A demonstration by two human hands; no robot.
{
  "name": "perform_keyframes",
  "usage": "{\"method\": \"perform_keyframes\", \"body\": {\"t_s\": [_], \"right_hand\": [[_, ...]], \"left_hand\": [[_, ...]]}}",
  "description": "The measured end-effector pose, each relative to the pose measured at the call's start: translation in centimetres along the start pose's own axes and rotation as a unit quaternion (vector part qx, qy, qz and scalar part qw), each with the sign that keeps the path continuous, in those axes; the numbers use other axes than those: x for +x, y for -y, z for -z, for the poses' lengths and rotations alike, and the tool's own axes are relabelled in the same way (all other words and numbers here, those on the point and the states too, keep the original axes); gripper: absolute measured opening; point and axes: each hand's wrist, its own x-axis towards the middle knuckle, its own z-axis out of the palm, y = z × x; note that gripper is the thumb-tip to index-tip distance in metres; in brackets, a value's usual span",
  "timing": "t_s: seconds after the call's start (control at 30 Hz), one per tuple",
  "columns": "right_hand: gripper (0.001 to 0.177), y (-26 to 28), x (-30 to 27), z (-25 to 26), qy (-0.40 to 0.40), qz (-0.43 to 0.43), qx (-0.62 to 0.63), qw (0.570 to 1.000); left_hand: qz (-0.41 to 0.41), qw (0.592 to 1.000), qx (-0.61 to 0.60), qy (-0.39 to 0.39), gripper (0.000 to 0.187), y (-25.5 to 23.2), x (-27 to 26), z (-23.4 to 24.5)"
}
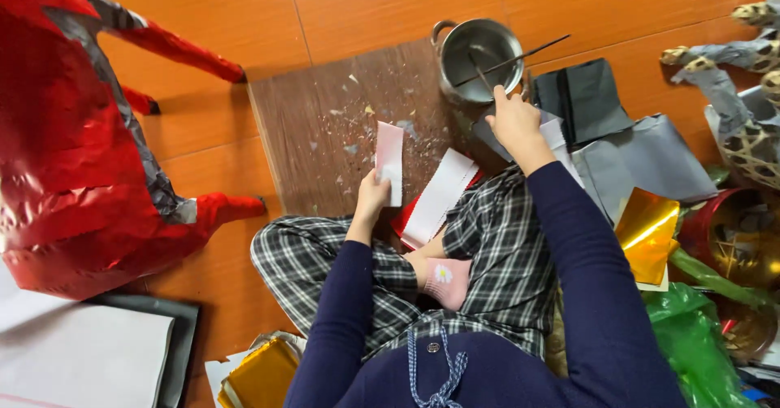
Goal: Decorating a paper-mache structure by cutting and applying paper strips
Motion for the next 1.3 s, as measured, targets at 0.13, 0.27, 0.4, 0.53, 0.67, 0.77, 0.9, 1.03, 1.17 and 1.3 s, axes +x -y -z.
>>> {"method": "perform_keyframes", "body": {"t_s": [0.13,0.27,0.4,0.53,0.67,0.77,0.9,1.03,1.17,1.3], "right_hand": [[0.048,1.2,-0.3,2.2,-0.040,0.037,-0.037,0.998],[0.038,0.9,2.3,1.8,-0.076,0.028,-0.016,0.997],[0.030,1.5,1.8,0.7,-0.066,0.064,0.037,0.995],[0.027,2.8,-3.5,2.2,-0.061,0.041,0.195,0.978],[0.034,4.8,-7.1,0.5,-0.003,-0.075,0.626,0.776],[0.033,5.3,-7.7,0.5,0.019,-0.083,0.748,0.658],[0.030,5.5,-7.9,-0.1,0.037,-0.088,0.802,0.589],[0.030,6.3,-10.3,0.8,0.057,-0.061,0.818,0.569],[0.030,8.6,-13.7,0.3,0.082,-0.051,0.757,0.647],[0.035,9.9,-13.9,-1.8,0.086,0.011,0.440,0.894]], "left_hand": [[0.060,0.997,-0.045,-0.010,0.047,-0.1,1.2,-1.4],[0.087,0.981,-0.174,-0.019,0.047,-0.1,1.6,-2.5],[0.138,0.968,-0.209,-0.017,0.041,1.9,2.4,-2.9],[0.151,0.946,-0.288,-0.004,0.035,-3.6,-0.4,-1.7],[0.139,0.922,-0.360,0.008,0.038,-3.1,-0.1,-1.8],[0.143,0.918,-0.369,0.000,0.040,-1.4,0.2,-2.2],[0.174,0.899,-0.402,-0.012,0.040,-0.4,-0.1,-3.6],[0.173,0.907,-0.384,-0.027,0.044,-0.4,-0.9,-3.5],[0.159,0.906,-0.391,-0.029,0.046,1.0,-0.1,-4.0],[0.156,0.897,-0.412,-0.029,0.045,0.1,-0.9,-4.2]]}}
